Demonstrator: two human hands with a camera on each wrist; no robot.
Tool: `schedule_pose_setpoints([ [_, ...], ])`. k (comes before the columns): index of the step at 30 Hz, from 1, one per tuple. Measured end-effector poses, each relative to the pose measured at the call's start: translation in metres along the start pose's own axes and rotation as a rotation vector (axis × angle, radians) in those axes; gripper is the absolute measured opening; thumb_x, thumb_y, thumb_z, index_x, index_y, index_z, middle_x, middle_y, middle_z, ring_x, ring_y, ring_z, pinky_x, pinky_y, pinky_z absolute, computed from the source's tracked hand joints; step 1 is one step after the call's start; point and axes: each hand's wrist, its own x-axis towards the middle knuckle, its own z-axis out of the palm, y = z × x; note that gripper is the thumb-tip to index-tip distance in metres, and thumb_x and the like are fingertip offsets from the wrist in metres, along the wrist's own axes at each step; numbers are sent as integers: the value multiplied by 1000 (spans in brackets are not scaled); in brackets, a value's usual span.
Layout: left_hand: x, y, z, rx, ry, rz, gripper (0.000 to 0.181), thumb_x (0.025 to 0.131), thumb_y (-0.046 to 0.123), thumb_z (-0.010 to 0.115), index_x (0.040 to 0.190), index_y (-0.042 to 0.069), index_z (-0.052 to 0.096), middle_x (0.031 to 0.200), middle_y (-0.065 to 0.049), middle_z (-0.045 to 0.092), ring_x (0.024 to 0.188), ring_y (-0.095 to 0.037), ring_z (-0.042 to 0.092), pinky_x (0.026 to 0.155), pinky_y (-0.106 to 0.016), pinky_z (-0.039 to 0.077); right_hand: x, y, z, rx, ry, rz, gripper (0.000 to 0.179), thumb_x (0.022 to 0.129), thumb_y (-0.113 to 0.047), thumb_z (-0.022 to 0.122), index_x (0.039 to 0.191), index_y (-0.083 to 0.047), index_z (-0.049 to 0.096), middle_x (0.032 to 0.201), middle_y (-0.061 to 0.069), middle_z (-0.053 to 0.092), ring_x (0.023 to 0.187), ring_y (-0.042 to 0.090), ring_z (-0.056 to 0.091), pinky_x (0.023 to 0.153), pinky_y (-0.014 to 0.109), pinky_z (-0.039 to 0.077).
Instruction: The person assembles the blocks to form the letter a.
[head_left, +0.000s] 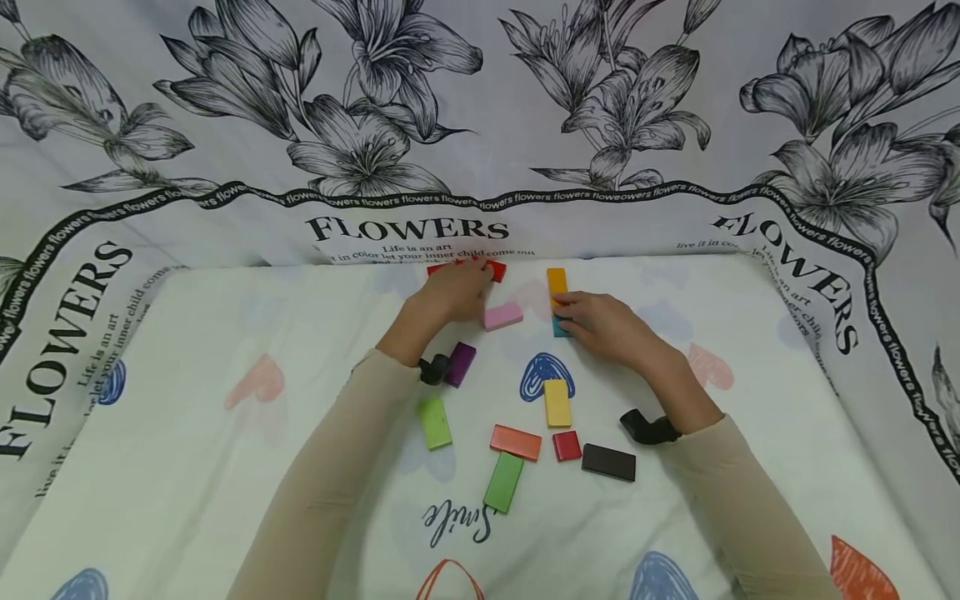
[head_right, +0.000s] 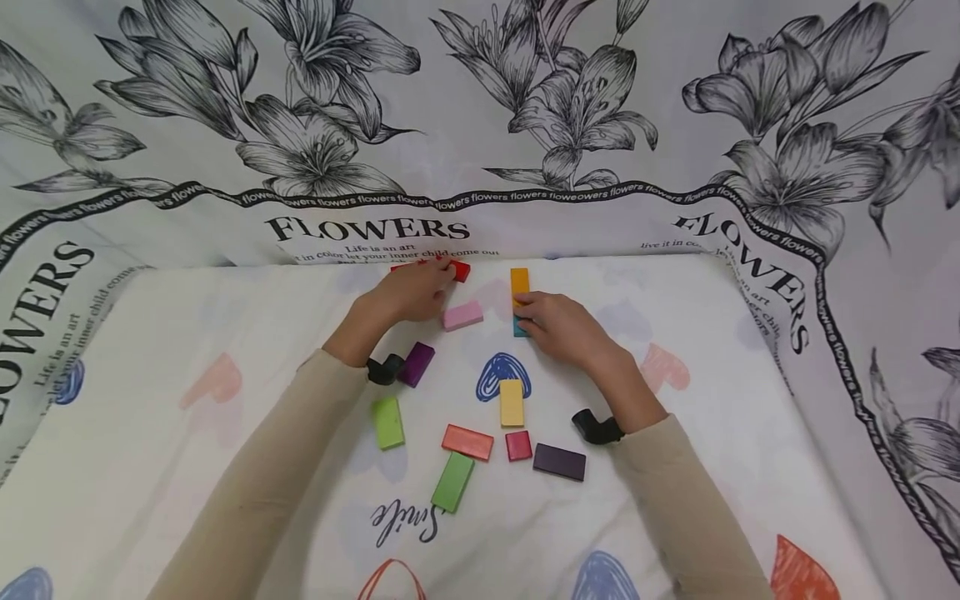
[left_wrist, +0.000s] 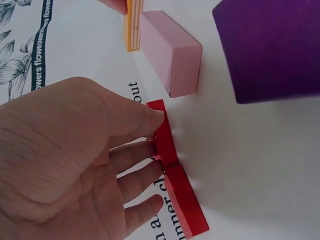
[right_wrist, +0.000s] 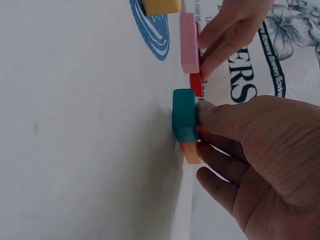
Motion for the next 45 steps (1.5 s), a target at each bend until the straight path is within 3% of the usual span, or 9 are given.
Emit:
schedule_pose_setpoints([
  [4,0,0,-1,40,50,25,53,102,15,60,153,4,53,167,-14,45,140,-34,54,118,-45,47,1,0,1,10,4,2,39,105,-12,65,143,-2,63,156,16,59,149,40,51,123,57,42],
  [8,4,-2,1,76,114,36,36,102,12,58,136,3,68,141,-14,66,121,-32,61,109,-45,50,3,0,3,6,-9,2,40,105,-13,65,144,-2,62,156,16,58,149,40,51,124,57,42],
  [11,8,-3,2,65,155,39,29,104,10,56,127,5,74,121,-14,70,105,-31,62,98,-43,52,3,1,3,-4,-12,-3,40,105,-13,64,144,-2,62,157,16,58,149,40,51,124,57,42],
  [13,10,-4,2,49,167,47,30,104,10,57,127,6,75,118,-14,69,100,-30,61,93,-42,53,3,0,3,-7,-8,0,40,105,-13,65,143,-3,63,156,16,59,149,40,52,124,57,42],
  [19,16,-5,2,28,171,24,30,103,5,59,128,6,73,124,-16,67,103,-31,64,95,-45,57,5,-1,5,5,-17,0,39,105,-14,65,143,-3,64,157,14,58,149,39,51,124,56,42],
  [26,25,1,-1,47,240,24,23,101,2,62,119,6,77,119,-15,71,108,-31,65,97,-42,57,4,-3,0,-21,-2,-6,38,105,-14,65,141,-2,65,156,15,59,148,40,52,124,57,42],
  [37,33,8,-1,-6,237,9,19,102,6,66,117,6,78,117,-11,75,105,-28,65,99,-41,56,1,0,-2,-5,-3,14,39,105,-13,66,143,-4,64,156,15,59,150,40,51,124,57,42],
  [45,31,11,1,-19,230,-11,19,102,6,66,116,7,79,114,-10,75,102,-27,63,96,-39,55,1,-2,0,0,-5,20,39,105,-15,66,142,-4,64,155,14,60,149,39,52,124,56,43],
])
